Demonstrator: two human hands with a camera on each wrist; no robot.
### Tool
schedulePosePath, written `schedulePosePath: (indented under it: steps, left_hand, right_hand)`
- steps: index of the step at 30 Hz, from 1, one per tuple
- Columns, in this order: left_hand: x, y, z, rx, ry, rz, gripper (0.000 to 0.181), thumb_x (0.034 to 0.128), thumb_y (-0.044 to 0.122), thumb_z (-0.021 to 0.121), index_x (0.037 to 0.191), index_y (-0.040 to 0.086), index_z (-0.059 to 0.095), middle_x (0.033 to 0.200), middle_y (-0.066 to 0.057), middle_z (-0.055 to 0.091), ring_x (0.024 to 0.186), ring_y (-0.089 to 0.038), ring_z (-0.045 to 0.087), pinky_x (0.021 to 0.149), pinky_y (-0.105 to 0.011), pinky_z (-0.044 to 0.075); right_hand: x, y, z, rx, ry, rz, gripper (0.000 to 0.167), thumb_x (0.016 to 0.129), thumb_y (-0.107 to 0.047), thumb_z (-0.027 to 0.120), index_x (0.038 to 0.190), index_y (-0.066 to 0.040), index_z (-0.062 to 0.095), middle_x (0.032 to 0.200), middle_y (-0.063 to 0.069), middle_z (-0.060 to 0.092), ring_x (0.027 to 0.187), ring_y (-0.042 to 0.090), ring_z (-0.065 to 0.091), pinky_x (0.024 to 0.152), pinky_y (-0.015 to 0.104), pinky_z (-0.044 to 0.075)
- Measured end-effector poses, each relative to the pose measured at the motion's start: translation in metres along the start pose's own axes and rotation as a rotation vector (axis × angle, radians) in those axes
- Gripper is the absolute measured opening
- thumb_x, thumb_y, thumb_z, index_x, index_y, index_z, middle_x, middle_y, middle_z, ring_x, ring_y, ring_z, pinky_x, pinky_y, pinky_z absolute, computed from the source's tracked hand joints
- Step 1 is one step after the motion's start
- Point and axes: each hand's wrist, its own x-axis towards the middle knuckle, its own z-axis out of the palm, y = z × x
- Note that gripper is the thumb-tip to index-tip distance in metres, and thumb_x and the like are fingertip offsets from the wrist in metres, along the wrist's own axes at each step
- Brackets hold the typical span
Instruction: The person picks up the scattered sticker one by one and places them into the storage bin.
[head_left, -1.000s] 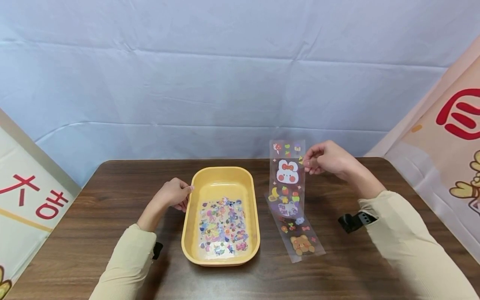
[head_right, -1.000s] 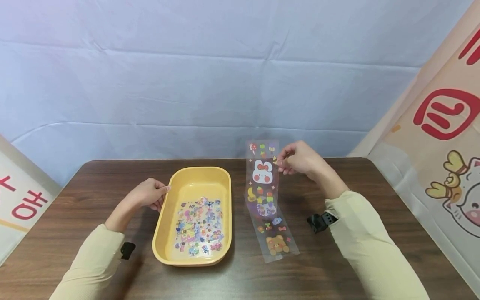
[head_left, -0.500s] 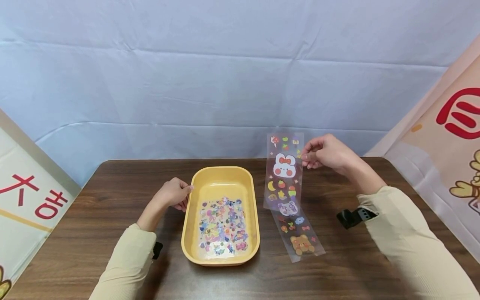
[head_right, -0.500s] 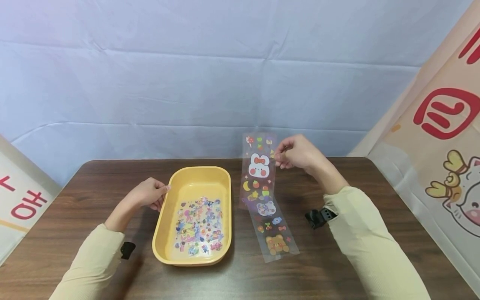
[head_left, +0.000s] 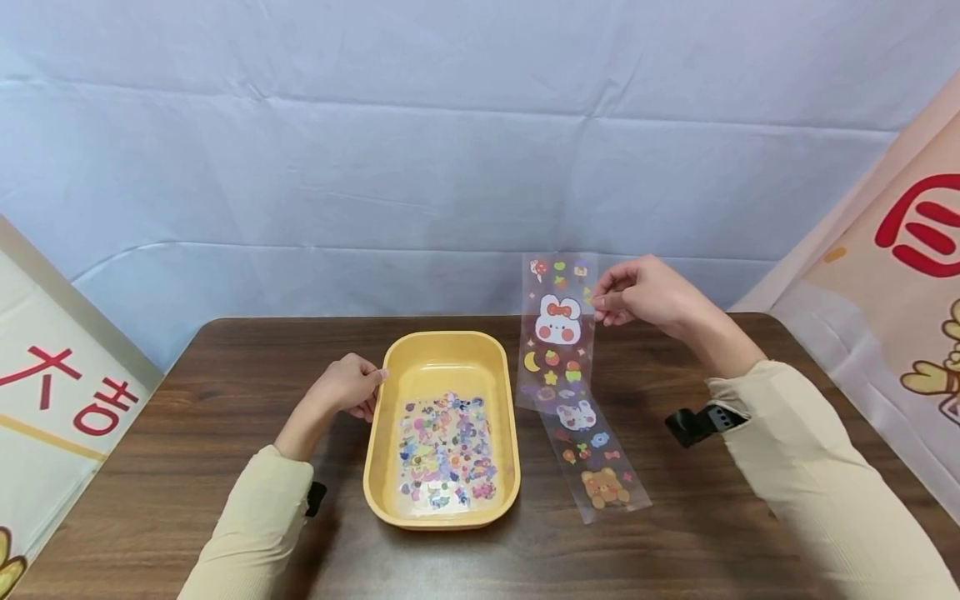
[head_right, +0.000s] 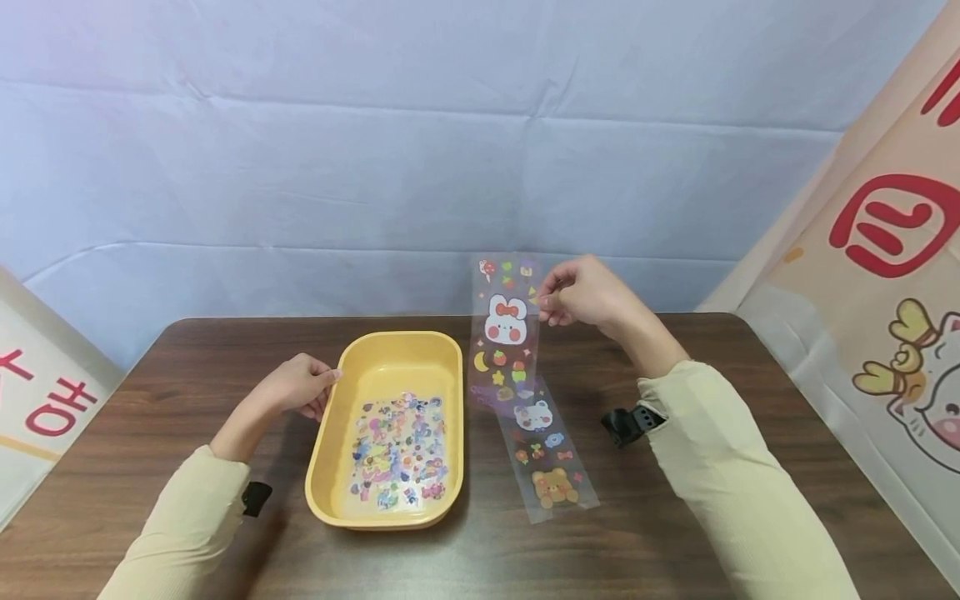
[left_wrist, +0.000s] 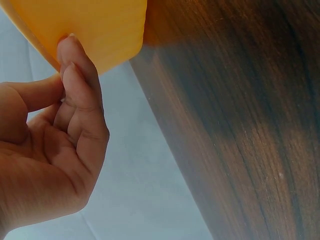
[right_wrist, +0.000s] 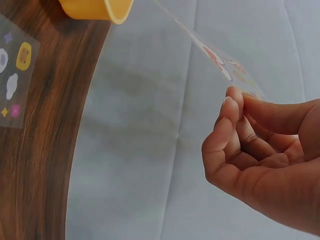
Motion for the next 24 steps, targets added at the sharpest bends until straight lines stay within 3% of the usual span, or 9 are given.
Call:
schedulePosePath:
  steps: [24]
  left_hand:
    - [-0.001, 0.000, 0.000, -0.006, 0.003, -0.003, 0.037, 0.0971, 0.018, 0.045, 0.069, -0.001, 0.060, 0.056, -0.008, 0.059, 0.047, -0.015, 0.060, 0.054, -0.034, 0.054]
  right_hand:
    - [0.016, -0.005, 0.039, 0.040, -0.064, -0.037, 0.007, 0.086, 0.007, 0.055, 0.087, 0.012, 0.058, 0.067, 0.011, 0.061, 0.060, 0.019, 0.059, 0.058, 0.029, 0.051]
